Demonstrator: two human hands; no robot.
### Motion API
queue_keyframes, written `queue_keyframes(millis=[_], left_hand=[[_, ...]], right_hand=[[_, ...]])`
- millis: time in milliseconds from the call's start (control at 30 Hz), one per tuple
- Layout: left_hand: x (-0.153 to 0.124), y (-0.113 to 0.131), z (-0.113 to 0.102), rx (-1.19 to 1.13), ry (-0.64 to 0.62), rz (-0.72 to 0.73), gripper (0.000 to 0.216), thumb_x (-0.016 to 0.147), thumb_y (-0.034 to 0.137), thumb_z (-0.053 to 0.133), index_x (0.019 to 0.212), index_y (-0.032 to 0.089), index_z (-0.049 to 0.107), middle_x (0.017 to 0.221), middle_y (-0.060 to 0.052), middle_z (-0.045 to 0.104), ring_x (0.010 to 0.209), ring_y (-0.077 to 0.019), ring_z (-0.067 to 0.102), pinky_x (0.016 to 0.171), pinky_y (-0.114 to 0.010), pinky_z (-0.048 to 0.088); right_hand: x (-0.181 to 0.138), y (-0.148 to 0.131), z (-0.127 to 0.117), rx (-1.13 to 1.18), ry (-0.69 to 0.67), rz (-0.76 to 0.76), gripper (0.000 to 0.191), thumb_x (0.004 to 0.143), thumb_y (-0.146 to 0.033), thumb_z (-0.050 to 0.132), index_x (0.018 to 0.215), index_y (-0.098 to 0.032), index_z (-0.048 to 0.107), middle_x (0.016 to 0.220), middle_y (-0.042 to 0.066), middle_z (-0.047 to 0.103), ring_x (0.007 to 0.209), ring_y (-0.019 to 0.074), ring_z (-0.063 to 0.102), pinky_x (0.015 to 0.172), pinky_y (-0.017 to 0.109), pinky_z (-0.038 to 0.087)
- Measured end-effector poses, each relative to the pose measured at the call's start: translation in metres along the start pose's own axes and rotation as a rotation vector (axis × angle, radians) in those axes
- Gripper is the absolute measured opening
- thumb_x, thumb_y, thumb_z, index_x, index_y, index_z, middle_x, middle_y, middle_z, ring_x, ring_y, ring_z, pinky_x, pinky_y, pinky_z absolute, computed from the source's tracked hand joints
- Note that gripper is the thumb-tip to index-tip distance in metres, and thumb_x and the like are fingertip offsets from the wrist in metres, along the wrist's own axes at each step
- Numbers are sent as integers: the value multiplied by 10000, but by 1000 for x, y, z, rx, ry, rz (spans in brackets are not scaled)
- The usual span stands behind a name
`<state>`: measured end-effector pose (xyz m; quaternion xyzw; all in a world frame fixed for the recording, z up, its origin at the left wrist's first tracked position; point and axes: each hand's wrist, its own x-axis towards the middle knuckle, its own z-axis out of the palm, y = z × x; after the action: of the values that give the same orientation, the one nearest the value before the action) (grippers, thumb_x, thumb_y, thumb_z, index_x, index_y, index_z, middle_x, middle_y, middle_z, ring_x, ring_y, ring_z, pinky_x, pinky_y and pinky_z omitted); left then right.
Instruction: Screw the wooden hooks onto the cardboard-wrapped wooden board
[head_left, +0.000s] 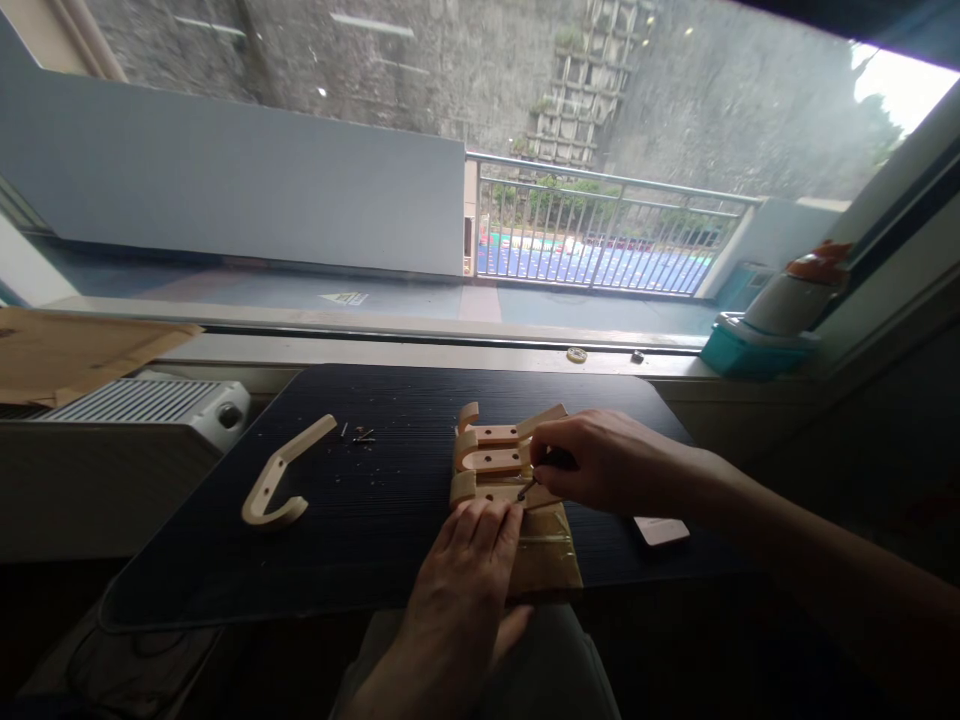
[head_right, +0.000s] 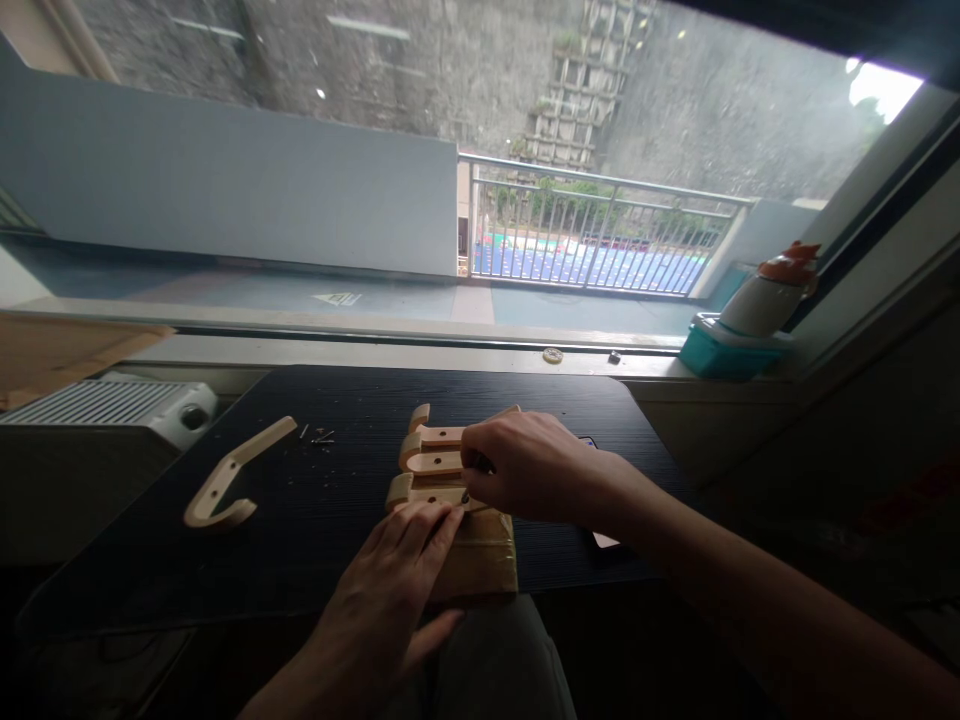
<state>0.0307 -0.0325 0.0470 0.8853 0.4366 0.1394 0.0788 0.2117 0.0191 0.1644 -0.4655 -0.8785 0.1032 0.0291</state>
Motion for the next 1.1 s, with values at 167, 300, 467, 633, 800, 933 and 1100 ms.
queue_keyframes(millis=[167, 300, 467, 633, 800, 933, 1100], left_hand=[[0, 0, 1, -4, 14, 10, 720, 681, 237, 645, 1342, 130, 380, 1310, -120, 461, 1222, -288, 374, 1044, -451, 330], [-1, -1, 3, 8, 30, 13, 695, 686, 236, 642, 1327, 135, 392, 1295, -122, 470, 1216, -293, 388, 1039, -459, 338], [-2, -1, 4, 9, 73, 25, 712, 680, 209, 646, 1334, 162, 369, 1286, -107, 471, 1216, -290, 392, 1043, -463, 338], [-4, -1, 4, -3, 82, 32, 743, 673, 210, 662, 1345, 148, 352, 1282, -112, 461, 1221, -294, 378, 1051, -462, 332], [-5, -1, 5, -3, 87, 34, 745, 682, 202, 655, 1355, 159, 337, 1296, -105, 444, 1233, -286, 364, 1061, -449, 319], [-7, -2, 7, 16, 96, 43, 757, 687, 205, 656, 1364, 170, 319, 1304, -101, 438, 1241, -289, 360, 1055, -455, 325], [-6, -3, 8, 38, 100, 51, 749, 692, 215, 654, 1361, 166, 318, 1309, -109, 444, 1237, -296, 376, 1047, -464, 334]], right_hand=[[6, -7, -7, -70, -76, -4, 168, 821, -278, 447, 767, -208, 590, 698, 6, 631, 610, 118, 525, 561, 229, 302], [13, -13, -16, -132, -154, -70, 152, 811, -233, 440, 783, -207, 588, 766, 22, 646, 700, 138, 555, 581, 232, 312], [24, -13, -21, -152, -242, -114, 180, 794, -220, 449, 857, -218, 618, 799, 17, 652, 672, 132, 540, 547, 236, 298], [30, -13, -22, -155, -223, -19, 191, 791, -273, 458, 809, -202, 634, 755, 16, 645, 585, 113, 500, 497, 236, 277], [27, -16, -35, -197, -242, -36, 270, 739, -315, 556, 970, -219, 656, 774, 24, 653, 632, 137, 530, 505, 237, 287], [27, -25, -41, -226, -245, -112, 200, 725, -144, 546, 861, -201, 680, 777, 24, 664, 631, 126, 538, 511, 238, 297], [29, -31, -36, -349, -262, -109, 155, 726, -96, 552, 794, -158, 678, 732, 57, 663, 645, 158, 559, 532, 259, 314]])
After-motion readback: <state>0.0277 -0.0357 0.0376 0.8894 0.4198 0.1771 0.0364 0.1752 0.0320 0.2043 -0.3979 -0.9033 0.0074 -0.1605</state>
